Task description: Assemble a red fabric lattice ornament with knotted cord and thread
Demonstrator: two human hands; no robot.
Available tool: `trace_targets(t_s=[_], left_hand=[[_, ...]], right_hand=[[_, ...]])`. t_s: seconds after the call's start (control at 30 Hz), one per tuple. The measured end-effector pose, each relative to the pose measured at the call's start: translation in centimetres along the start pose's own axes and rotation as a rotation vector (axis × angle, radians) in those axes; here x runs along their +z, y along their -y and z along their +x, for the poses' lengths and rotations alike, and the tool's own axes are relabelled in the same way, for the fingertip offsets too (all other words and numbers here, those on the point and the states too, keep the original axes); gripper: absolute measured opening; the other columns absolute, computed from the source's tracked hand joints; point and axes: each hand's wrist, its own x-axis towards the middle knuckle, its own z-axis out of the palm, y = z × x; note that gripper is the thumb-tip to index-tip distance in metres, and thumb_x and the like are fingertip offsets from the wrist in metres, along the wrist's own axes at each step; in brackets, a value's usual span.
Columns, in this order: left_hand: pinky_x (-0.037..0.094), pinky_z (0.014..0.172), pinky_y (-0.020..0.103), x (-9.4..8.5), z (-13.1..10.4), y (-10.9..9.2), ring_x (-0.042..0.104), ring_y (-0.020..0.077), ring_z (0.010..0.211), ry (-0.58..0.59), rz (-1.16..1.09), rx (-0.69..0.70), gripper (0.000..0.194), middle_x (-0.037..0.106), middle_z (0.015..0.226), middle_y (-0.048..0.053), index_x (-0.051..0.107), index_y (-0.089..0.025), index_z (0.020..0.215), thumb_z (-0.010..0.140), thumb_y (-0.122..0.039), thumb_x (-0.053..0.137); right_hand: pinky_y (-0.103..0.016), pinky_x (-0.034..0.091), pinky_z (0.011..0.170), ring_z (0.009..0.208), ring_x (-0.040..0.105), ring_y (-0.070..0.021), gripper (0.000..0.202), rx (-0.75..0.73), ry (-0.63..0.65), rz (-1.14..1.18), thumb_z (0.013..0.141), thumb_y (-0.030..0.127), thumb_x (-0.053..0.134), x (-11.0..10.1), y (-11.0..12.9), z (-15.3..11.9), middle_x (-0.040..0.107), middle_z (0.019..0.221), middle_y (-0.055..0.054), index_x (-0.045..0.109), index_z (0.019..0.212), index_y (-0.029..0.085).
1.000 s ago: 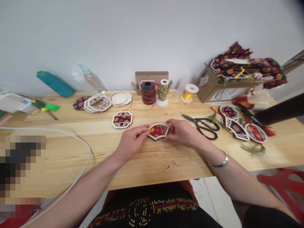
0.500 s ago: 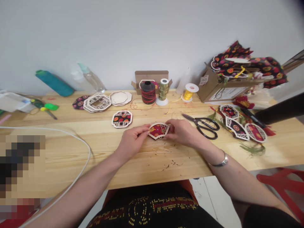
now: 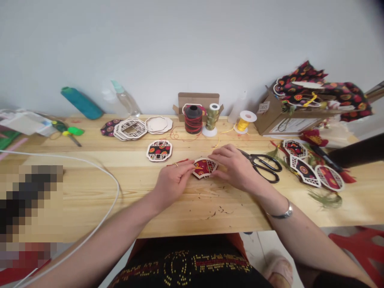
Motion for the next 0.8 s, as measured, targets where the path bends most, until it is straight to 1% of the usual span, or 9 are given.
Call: trace_targets(t_s=[0.07,0.2,0.3,0.47,0.6,0.8], left_hand=[[0.061,0.085,0.038,0.1,-0.2,0.2,0.073,0.0231,0.096,-0.006,0.054,0.069,0.025,0.075,0.105,0.010,0.076,-0.020,0.095,0.088,-0.022,0.052],[0.061,0.082,0.039,0.3,-0.5,0.5,0.073,0.0223,0.096,-0.017,0.128,0.138,0.027,0.074,0.108,0.011,0.075,-0.020,0.097,0.089,-0.021,0.050],[0.062,0.082,0.037,0.4,-0.6,0.5,0.073,0.0207,0.095,-0.014,0.154,0.149,0.026,0.074,0.109,0.009,0.075,-0.022,0.097,0.089,-0.021,0.050],[0.062,0.082,0.037,0.5,-0.6,0.5,0.074,0.0206,0.094,-0.007,0.163,0.178,0.027,0.075,0.108,0.008,0.075,-0.020,0.098,0.089,-0.019,0.049],[0.062,0.083,0.038,0.7,-0.7,0.6,0.073,0.0206,0.094,0.006,0.162,0.158,0.027,0.075,0.109,0.006,0.074,-0.022,0.099,0.089,-0.019,0.050],[0.063,0.078,0.037,0.6,-0.7,0.5,0.075,0.0210,0.089,0.005,0.213,0.209,0.026,0.075,0.106,0.010,0.074,-0.018,0.096,0.090,-0.019,0.049]], right_hand=[[-0.039,0.046,0.090,0.101,0.052,-0.0254,0.031,-0.046,0.007,0.035,0.083,0.025,0.069,0.0,0.0,0.1,0.067,0.110,-0.010,0.067,0.113,0.018],[-0.039,0.047,0.090,0.100,0.054,-0.0242,0.025,-0.056,0.025,0.137,0.086,0.021,0.065,0.2,-0.1,0.3,0.067,0.107,-0.010,0.068,0.111,0.018],[-0.039,0.048,0.089,0.101,0.057,-0.0236,0.025,-0.041,0.034,0.191,0.088,0.020,0.062,0.6,-0.4,0.2,0.065,0.109,-0.011,0.068,0.112,0.018],[-0.036,0.048,0.092,0.104,0.057,-0.0216,0.026,-0.014,0.056,0.211,0.088,0.021,0.061,1.1,-0.8,0.1,0.064,0.110,-0.011,0.067,0.113,0.017],[-0.037,0.049,0.092,0.105,0.058,-0.0215,0.027,0.012,0.072,0.240,0.088,0.019,0.060,1.1,-0.8,0.0,0.063,0.111,-0.011,0.067,0.115,0.018],[-0.035,0.050,0.089,0.100,0.060,-0.0213,0.027,0.038,0.086,0.274,0.086,0.018,0.063,1.0,-0.7,0.2,0.063,0.108,-0.011,0.069,0.112,0.016]])
